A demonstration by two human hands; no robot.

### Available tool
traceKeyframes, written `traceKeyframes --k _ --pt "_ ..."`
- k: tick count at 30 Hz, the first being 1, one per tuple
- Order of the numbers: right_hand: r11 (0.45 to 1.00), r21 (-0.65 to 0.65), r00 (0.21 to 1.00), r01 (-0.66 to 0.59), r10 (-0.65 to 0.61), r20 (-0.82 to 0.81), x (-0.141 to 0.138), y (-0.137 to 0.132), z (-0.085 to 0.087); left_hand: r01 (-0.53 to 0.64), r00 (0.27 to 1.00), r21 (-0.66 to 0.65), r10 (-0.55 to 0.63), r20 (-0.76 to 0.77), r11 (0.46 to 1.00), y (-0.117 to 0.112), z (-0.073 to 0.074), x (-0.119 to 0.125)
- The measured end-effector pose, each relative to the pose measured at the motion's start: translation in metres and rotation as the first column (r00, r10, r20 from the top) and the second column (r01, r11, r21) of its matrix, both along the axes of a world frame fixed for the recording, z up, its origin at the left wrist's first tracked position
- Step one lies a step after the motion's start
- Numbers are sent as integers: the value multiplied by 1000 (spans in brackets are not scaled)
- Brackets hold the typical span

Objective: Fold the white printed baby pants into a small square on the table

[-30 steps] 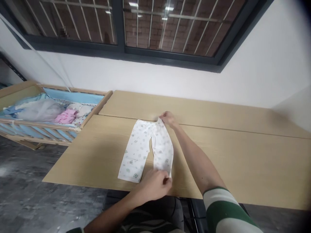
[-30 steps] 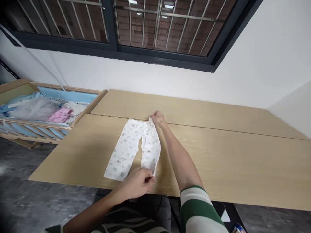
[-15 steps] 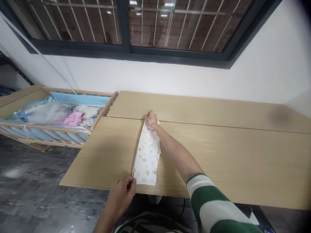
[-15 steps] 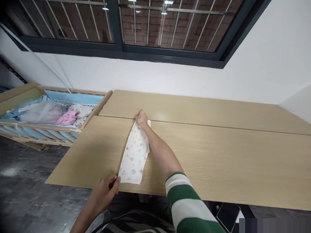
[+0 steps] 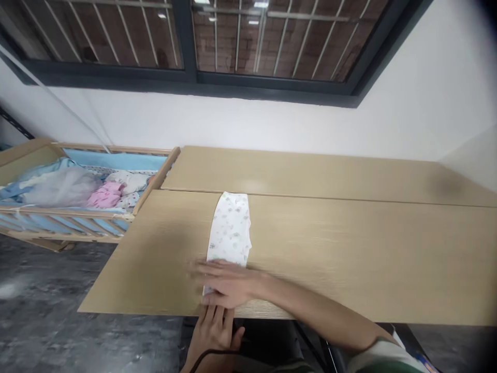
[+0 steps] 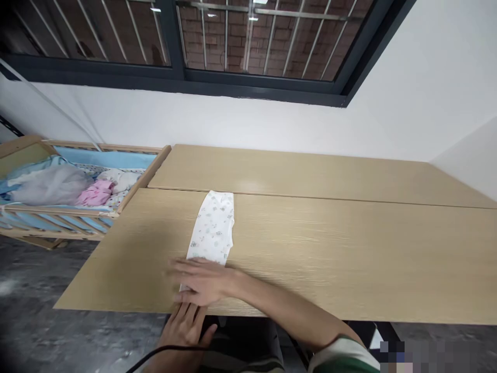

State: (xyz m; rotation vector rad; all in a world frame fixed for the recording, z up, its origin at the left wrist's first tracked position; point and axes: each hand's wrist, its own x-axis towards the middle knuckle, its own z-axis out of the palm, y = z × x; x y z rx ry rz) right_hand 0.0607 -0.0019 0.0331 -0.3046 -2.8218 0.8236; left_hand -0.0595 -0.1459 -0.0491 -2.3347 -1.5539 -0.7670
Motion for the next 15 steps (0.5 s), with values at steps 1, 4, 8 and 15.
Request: traceKeyframes --k 1,4,8,15 --pt "1000 3 1000 -9 9 28 5 -5 -6 -13 1000 -8 13 7 1000 -2 -5 2" --pt "999 39 993 29 -33 112 14 15 -24 11 999 -2 -11 -42 1000 -1 -3 3" --pt "970 130 961 207 -227 159 14 93 -41 69 984 26 -64 -165 997 6 14 -2" --pt "825 235 819 515 -554 152 15 216 -51 33 982 16 -29 -187 999 3 19 2"
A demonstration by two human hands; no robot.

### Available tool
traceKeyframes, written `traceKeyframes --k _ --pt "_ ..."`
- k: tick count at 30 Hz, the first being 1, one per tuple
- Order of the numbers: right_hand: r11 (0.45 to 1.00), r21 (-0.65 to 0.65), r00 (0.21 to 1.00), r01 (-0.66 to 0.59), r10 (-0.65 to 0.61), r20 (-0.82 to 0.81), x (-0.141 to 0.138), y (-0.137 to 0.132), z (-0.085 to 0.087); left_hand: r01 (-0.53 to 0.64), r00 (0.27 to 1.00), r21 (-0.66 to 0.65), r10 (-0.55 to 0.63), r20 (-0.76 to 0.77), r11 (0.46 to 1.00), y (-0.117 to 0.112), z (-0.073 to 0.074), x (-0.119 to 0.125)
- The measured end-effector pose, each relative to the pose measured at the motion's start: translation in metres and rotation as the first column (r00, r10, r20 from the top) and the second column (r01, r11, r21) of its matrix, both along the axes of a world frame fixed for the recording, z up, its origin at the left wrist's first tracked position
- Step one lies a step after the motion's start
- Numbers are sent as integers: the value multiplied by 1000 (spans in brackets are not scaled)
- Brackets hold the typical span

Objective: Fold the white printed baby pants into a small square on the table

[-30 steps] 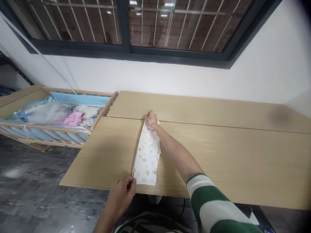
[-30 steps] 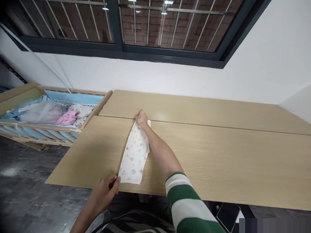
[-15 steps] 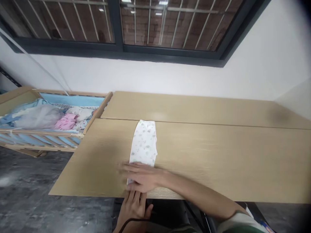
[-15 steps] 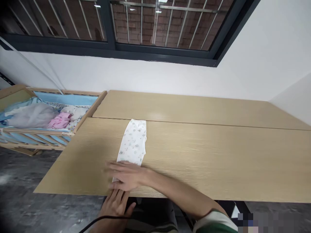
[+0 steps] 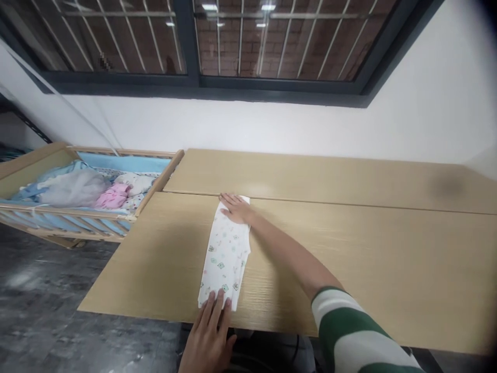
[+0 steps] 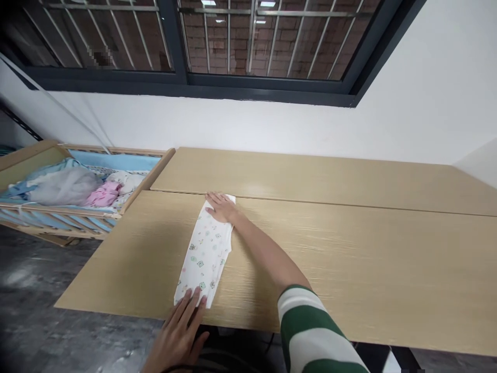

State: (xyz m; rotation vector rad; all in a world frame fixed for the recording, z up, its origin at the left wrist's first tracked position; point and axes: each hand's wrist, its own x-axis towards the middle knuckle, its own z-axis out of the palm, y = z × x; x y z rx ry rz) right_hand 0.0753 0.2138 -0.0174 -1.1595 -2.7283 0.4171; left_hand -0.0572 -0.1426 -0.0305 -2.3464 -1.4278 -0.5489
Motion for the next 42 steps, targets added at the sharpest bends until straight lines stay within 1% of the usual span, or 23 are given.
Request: traceKeyframes --k 3,6,9,11,13,15,17,19,21,24,26,27,28,29,31,32,33,35,36,37,39,40,42 --pt "999 -2 999 36 -36 15 3 21 -1 -8 1000 -54 9 13 999 -3 -3 4" --pt "1000 -23 999 -4 5 50 4 29 1 1 1000 -81 1 28 997 -3 -5 9" --pt "999 19 999 -31 31 19 6 23 7 39 998 -101 -34 47 994 2 -2 12" --pt "996 92 998 -20 24 -51 9 8 17 78 994 -127 -67 86 989 9 4 9" --pt "988 152 989 22 1 -150 16 -20 32 107 987 -178 -82 142 978 17 13 2" --pt "988 144 971 48 -12 -240 29 -63 50 130 979 -219 -89 186 967 24 19 -8" --pt "999 22 957 -45 50 -284 47 -118 65 135 975 -233 -88 202 963 29 21 -18" --pt "972 -122 941 -203 159 -299 67 -176 70 142 975 -228 -97 198 963 30 16 -27" --pt "962 -128 940 -240 197 -280 85 -231 62 162 976 -219 -124 180 962 28 8 -32" --pt "987 -14 966 -159 153 -208 100 -293 31 224 965 -176 -192 181 959 17 -4 -32" --pt "991 87 967 -103 120 -223 103 -319 15 294 936 -129 -258 240 947 7 -5 -29" --pt "991 107 962 -82 107 -251 103 -329 12 342 909 -112 -299 290 933 2 -3 -28" --pt "993 96 954 -65 90 -286 103 -335 15 387 878 -121 -326 350 914 -2 1 -26" --pt "997 53 944 -51 66 -322 103 -338 22 426 846 -158 -330 419 891 -4 8 -25" --pt "996 -85 923 -28 -7 -385 104 -336 48 479 787 -288 -260 560 829 -2 25 -23" --pt "988 -154 911 -13 -52 -410 105 -330 63 481 761 -345 -189 620 806 3 35 -23" --pt "978 -209 895 2 -95 -436 105 -320 77 461 739 -385 -105 666 800 11 46 -23" --pt "960 -276 853 40 -177 -491 105 -291 97 367 690 -411 52 722 835 36 66 -23" --pt "952 -298 828 65 -218 -516 103 -272 102 303 669 -418 122 734 857 54 75 -24" --pt "942 -318 794 105 -272 -543 101 -251 103 243 652 -432 184 736 869 73 82 -23" --pt "911 -369 721 185 -381 -579 95 -206 95 177 639 -461 255 726 869 116 93 -21" --pt "900 -377 686 217 -416 -598 91 -183 87 145 657 -473 273 703 869 138 96 -18" --pt "873 -395 652 285 -479 -588 83 -141 69 68 738 -532 316 596 844 180 98 -10"
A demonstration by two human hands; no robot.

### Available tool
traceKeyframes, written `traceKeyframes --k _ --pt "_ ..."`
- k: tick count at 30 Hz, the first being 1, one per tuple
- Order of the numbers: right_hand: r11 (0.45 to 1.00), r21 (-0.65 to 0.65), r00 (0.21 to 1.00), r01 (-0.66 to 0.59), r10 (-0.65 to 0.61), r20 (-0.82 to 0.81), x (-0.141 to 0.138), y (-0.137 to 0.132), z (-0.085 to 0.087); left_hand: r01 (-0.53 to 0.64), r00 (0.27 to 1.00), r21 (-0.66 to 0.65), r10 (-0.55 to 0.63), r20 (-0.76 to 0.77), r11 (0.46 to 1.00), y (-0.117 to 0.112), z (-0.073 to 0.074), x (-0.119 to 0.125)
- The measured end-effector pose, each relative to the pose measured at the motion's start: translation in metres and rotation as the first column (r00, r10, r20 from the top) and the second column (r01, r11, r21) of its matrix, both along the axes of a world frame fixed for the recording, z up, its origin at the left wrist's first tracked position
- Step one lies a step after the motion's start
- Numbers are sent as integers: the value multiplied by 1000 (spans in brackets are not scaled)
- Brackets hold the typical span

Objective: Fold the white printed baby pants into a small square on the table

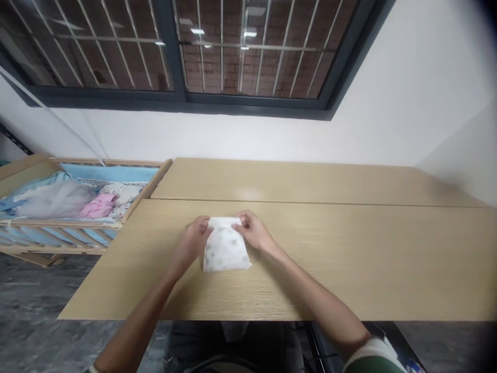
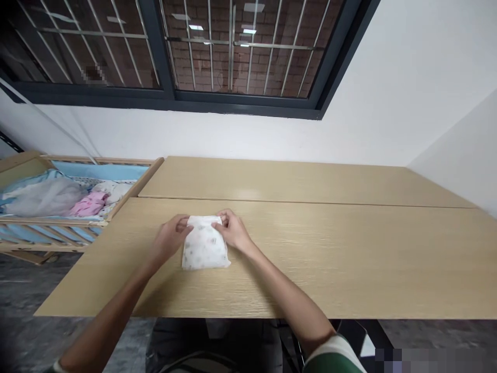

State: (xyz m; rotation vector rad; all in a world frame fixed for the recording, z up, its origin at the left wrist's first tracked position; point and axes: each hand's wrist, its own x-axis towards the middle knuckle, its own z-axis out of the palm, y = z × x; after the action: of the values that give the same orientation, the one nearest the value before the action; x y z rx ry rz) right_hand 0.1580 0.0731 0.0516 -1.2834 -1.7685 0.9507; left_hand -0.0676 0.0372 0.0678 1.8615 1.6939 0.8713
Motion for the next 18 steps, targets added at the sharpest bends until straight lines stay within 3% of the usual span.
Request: traceKeyframes --k 3,6,9,11,13,15,16,18 --pt "995 -66 991 76 -68 113 -7 44 -24 -5 993 -7 4 -116 1000 43 -5 14" --pt "996 -33 956 85 -73 284 -5 57 -32 -31 979 51 41 -198 998 45 -14 29" --pt "979 199 931 -54 -23 365 1 40 -23 -45 961 133 79 -266 990 2 -30 47" --pt "907 290 891 -305 165 423 0 17 -15 15 928 225 70 -366 974 -43 -46 61" --pt "768 264 767 -583 414 491 -6 -7 -13 63 873 305 95 -479 950 -85 -66 72" --pt "625 194 617 -756 584 527 -15 -25 -19 77 834 297 101 -543 952 -114 -83 79" --pt "579 161 563 -799 627 538 -19 -29 -26 74 821 277 99 -563 958 -122 -89 81" --pt "550 116 510 -827 648 565 -25 -24 -40 76 804 245 86 -589 967 -127 -97 79"
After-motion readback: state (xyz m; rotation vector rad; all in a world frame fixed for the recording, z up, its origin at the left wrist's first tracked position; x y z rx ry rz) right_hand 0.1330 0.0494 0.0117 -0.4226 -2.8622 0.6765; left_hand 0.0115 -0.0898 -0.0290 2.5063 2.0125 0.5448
